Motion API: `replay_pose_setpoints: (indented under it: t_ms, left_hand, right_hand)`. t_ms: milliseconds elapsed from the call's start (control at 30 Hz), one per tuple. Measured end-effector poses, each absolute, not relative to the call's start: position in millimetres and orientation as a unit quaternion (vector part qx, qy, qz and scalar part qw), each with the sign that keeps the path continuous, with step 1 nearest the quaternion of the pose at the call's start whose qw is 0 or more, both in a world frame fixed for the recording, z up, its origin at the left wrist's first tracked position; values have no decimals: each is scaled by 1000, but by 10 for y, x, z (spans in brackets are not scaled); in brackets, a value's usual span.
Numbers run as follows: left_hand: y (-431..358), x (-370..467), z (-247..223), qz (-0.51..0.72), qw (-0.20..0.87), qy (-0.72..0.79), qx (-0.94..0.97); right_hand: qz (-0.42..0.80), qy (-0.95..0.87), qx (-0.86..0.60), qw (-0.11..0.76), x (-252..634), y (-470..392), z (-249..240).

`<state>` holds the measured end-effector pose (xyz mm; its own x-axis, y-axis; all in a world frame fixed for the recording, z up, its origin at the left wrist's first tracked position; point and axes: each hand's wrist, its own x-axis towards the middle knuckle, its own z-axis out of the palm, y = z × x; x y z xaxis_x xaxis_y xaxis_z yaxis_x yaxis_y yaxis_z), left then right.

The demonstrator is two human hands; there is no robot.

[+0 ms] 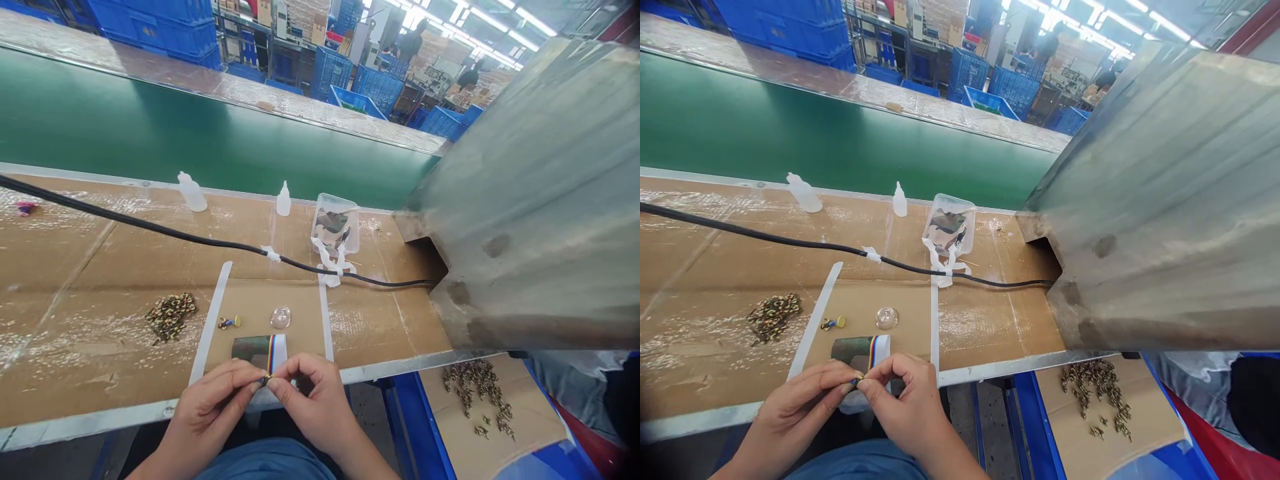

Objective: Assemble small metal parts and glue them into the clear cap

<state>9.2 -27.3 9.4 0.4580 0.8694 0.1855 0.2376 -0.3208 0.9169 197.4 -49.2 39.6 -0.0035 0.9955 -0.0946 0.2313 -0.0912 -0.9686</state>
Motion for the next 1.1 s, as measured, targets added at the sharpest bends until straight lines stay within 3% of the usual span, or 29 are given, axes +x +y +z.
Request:
replay_pose_setpoints:
  t_ms: [1100]
  left_hand:
    - [-223,199,166,322,495,406,697]
  right_hand:
    - [403,-600,-544,426,2038,-526,158]
